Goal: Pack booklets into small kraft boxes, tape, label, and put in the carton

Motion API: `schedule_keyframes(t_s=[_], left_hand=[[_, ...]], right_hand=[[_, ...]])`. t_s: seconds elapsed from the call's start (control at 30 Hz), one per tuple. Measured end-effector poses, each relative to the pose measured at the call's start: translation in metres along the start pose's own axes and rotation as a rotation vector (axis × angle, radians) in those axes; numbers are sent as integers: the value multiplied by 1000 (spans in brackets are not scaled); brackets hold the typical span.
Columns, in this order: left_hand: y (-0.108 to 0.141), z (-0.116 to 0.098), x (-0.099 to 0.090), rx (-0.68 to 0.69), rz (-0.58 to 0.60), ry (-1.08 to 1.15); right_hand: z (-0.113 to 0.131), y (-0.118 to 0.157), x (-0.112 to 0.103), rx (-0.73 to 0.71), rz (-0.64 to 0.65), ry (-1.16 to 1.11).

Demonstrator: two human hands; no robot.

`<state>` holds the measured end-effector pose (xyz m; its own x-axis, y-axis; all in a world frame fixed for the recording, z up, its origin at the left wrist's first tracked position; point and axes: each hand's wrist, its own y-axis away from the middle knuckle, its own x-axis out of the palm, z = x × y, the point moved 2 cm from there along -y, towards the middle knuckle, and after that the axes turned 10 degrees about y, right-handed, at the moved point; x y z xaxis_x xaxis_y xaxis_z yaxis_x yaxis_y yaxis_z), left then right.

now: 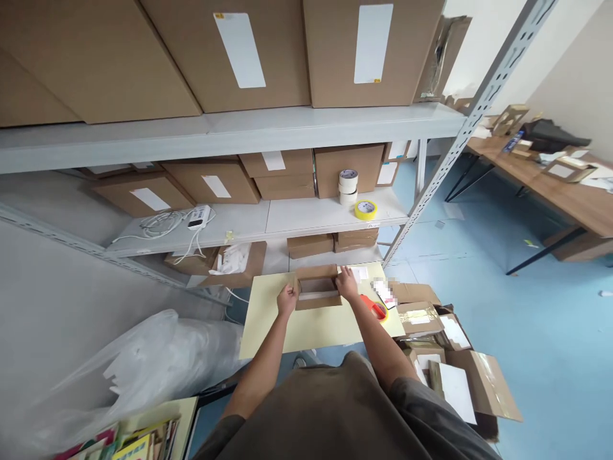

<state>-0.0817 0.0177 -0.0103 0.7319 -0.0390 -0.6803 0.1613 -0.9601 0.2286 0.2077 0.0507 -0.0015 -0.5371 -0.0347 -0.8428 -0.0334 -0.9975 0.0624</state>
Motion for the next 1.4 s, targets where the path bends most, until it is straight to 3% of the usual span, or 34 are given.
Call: schedule_keyframes(t_s=[0.07, 0.17, 0.27, 0.4, 0.57, 0.77, 0.9, 1.0, 1.1, 1.2, 1.27, 1.4], left_hand=[[2, -3, 5, 82, 108, -10], [6, -4, 12, 185, 352, -173], [7, -4, 13, 238, 450, -357], [2, -7, 6, 310, 449, -473], [-5, -6, -14, 321, 496, -512], [-7, 9, -32, 366, 506, -448], [-11, 21, -35, 370, 455, -306], [-17, 28, -32, 262, 353, -202], [-26, 26, -27, 158, 216, -156], [-40, 18, -26, 159, 108, -211], [-50, 11, -27, 207, 135, -276], [-64, -2, -31, 414, 315, -345]], right_hand=[[-20, 21, 0, 105, -37, -50], [-38, 47, 3, 204, 8, -125], [-41, 60, 6, 275, 64, -158], [-27, 59, 9, 278, 156, -183], [8, 50, 18, 110, 320, -262], [33, 54, 41, -7, 371, -68], [34, 59, 55, 57, 346, 59], [38, 59, 60, 91, 262, 74], [44, 54, 61, 190, 224, 92], [49, 46, 60, 312, 213, 157], [51, 41, 59, 336, 230, 190], [57, 37, 57, 336, 211, 253]])
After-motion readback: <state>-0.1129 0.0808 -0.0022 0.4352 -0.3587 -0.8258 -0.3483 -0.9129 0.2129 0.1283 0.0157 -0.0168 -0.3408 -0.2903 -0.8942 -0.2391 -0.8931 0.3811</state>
